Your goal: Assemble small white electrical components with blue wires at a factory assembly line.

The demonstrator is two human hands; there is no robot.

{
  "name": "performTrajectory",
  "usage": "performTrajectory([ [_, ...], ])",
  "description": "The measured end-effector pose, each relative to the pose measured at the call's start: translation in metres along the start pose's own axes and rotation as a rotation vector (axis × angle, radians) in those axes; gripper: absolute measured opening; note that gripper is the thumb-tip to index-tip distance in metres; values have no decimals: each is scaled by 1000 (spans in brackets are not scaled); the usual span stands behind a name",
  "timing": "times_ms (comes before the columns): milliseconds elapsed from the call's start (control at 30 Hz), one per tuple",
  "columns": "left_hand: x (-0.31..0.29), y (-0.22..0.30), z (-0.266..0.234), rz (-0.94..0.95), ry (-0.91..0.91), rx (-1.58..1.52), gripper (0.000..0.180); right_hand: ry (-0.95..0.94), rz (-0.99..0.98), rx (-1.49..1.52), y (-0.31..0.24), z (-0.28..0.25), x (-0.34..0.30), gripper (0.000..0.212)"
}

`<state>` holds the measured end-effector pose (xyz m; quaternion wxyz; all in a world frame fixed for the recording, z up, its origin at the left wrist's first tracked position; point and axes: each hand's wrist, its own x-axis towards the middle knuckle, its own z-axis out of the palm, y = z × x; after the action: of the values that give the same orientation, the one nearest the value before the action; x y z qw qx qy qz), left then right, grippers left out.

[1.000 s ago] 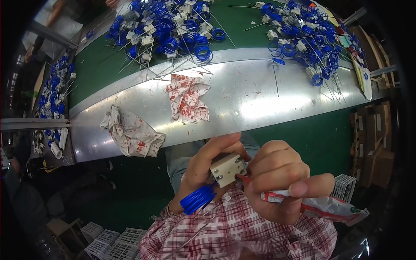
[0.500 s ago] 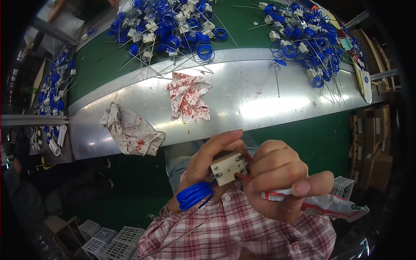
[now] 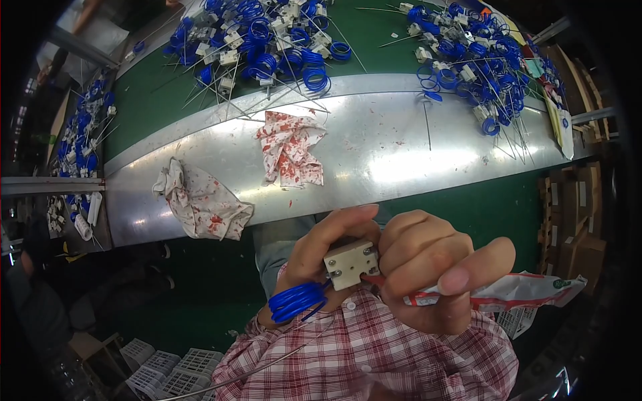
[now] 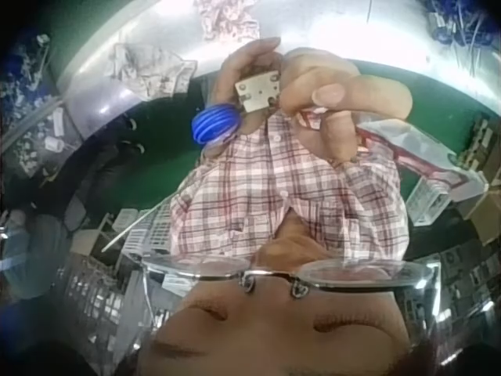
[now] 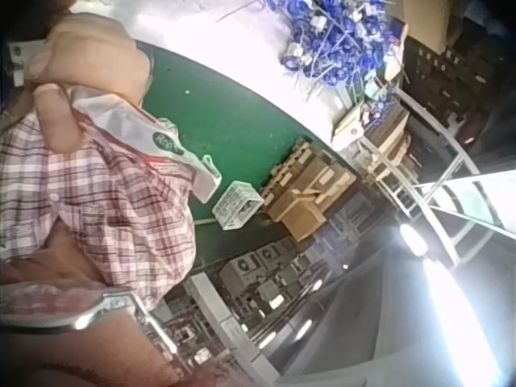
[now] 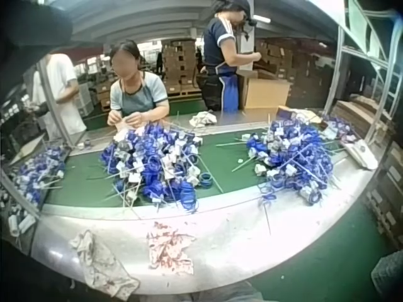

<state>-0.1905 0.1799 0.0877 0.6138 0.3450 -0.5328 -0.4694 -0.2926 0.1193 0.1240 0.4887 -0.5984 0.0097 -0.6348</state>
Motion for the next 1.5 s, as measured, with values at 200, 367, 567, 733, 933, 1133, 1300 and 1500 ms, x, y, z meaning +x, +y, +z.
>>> performTrajectory([
  [200, -1, 2, -1, -21, 12, -58, 60, 56, -96, -36, 6, 5, -5, 10],
  [367, 0, -4, 1, 26, 2, 5, 65, 83, -204, -150, 4, 6, -7, 10],
  [567, -2, -14, 1, 54, 26, 89, 65, 204, -204, -99, 10, 7, -9, 11],
  [733, 1, -18, 1, 58, 22, 92, 66, 186, -176, -68, 12, 1, -7, 14],
  [933, 15, -11, 5, -140, -46, -126, 66, 305, -149, -90, 15, -12, -6, 16],
  [1133, 21, -18, 12, -91, -42, -85, 67, 282, -185, -62, 14, -26, -1, 15],
  [1300, 43, -49, 17, -189, 138, -324, 66, 362, -333, -105, 3, -48, 14, 16],
  [1500, 161, -90, 45, -377, 69, -178, 54, 684, -336, -254, -16, -104, 12, 18],
])
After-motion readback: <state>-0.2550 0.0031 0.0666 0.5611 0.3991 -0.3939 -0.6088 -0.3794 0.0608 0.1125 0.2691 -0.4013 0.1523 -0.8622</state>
